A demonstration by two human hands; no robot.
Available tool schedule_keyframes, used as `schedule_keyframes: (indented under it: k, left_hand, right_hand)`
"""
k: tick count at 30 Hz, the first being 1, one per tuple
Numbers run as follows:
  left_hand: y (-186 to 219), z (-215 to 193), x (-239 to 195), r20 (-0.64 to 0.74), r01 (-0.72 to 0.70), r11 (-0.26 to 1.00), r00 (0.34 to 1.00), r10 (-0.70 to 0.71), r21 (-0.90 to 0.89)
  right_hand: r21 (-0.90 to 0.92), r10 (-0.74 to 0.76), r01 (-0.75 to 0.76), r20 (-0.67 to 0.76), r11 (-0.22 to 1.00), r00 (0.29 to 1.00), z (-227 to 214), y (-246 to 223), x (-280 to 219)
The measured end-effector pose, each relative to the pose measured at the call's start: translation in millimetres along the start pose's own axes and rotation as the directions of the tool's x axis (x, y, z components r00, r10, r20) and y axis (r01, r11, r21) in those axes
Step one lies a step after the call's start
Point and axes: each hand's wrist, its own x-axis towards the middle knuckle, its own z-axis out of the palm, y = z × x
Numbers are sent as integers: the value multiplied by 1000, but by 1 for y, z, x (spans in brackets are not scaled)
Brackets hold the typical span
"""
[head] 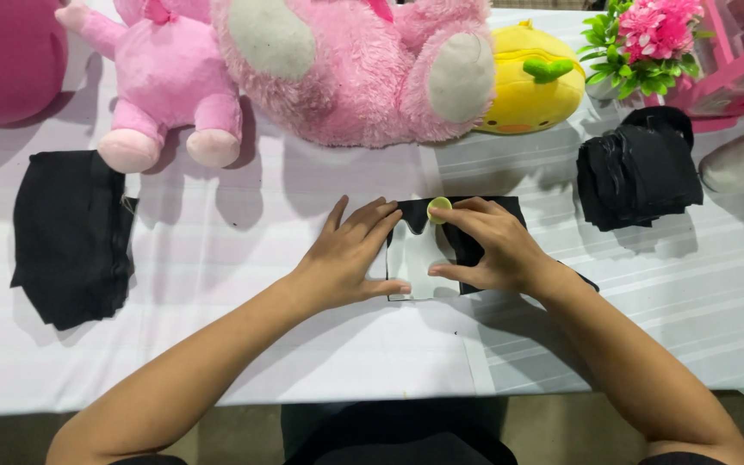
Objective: Tracing a template onto black fabric with chalk and cutting out the shape with scissors
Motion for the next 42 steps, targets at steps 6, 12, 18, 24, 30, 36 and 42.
schedule_keyframes:
  k: [6, 12, 18, 24, 30, 36, 42]
  left_hand:
    - [-12, 3, 0, -34, -52, 987, 998, 57, 151]
    - [-18, -2, 5, 42, -49, 985, 998, 42, 164]
    - [-26, -1, 2, 8, -36, 991, 999, 36, 132]
    - [-20, 3, -4, 35, -78, 997, 996, 77, 12]
    - [-17, -7, -2, 41, -71, 997, 996, 73, -41]
    - [-15, -11, -1, 9, -97, 993, 995, 98, -63]
    - [-21, -4, 1, 33, -53, 996, 998, 56, -68]
  right_hand:
    - [-104, 18, -21, -28, 994, 999, 2, 17, -8]
    - [-121, 22, -25, -30, 992, 999, -1, 19, -10]
    - [-173, 20, -25, -32, 985, 999, 3, 23, -7]
    - [-189, 15, -18, -19, 982, 1000, 8, 27, -18]
    - [-190, 51, -56, -29, 980, 998, 9, 27, -14]
    - [-189, 65, -71, -41, 979, 997, 9, 28, -13]
    - [-190, 80, -87, -42, 978, 996, 13, 35, -17]
